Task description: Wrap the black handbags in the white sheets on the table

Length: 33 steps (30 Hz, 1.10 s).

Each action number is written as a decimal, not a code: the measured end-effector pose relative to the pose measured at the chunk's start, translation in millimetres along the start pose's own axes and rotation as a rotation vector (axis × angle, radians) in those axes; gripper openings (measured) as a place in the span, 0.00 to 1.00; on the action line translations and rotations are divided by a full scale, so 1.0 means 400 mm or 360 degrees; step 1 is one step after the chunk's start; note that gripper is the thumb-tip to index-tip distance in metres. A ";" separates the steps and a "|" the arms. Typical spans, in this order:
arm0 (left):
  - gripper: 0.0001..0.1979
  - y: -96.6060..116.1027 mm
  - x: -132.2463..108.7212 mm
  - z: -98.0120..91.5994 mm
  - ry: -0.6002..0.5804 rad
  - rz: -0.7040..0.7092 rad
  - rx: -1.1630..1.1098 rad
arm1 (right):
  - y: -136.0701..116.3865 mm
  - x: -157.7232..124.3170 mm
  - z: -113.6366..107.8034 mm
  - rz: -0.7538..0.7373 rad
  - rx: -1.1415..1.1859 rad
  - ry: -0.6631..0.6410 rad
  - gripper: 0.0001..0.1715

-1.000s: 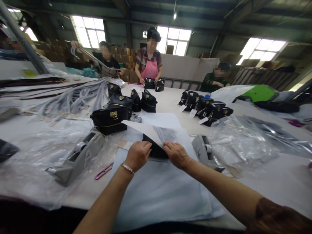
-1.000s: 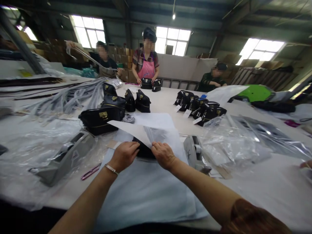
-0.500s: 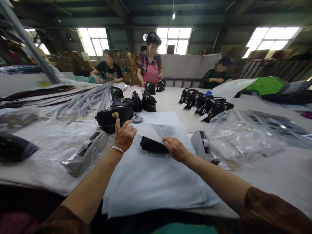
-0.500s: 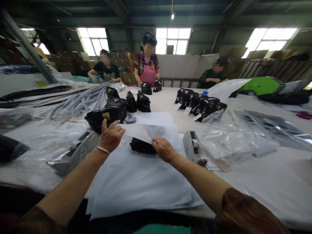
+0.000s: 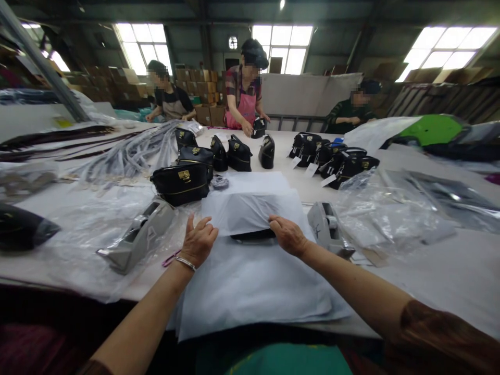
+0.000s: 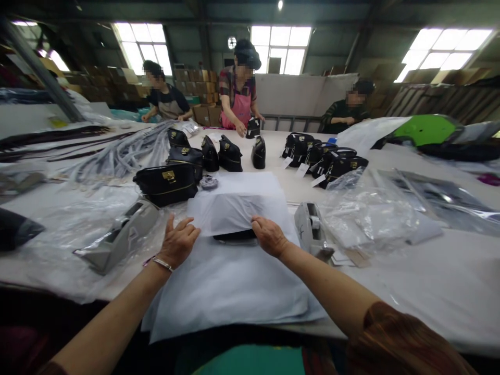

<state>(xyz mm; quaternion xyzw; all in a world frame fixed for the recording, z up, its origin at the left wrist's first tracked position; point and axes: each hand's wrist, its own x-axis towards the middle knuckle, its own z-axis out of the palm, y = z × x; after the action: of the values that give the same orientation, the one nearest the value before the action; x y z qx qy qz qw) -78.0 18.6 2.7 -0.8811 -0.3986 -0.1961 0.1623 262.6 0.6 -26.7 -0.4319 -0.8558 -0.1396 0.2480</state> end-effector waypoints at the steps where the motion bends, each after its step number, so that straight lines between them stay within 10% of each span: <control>1: 0.15 0.003 -0.003 0.002 0.0002 -0.0003 -0.0025 | 0.010 -0.004 -0.003 0.0014 0.0028 -0.0006 0.13; 25: 0.14 0.029 -0.018 -0.024 -0.0221 0.0144 -0.0177 | 0.059 -0.031 -0.015 -0.0118 0.0151 -0.0150 0.17; 30: 0.07 -0.013 0.053 -0.061 -0.0642 0.0250 -0.0420 | 0.069 -0.036 -0.012 -0.0225 0.0239 -0.0105 0.17; 33: 0.12 -0.007 0.158 -0.115 -0.0511 0.0143 -0.0501 | 0.064 -0.031 -0.018 -0.0301 0.0219 -0.0094 0.17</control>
<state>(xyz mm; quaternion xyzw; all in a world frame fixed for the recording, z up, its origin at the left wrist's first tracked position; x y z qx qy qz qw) -51.8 40.4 73.2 -0.9323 -0.3442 -0.1059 -0.0341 291.7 3.9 -26.6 -0.3352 -0.9073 -0.0904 0.2375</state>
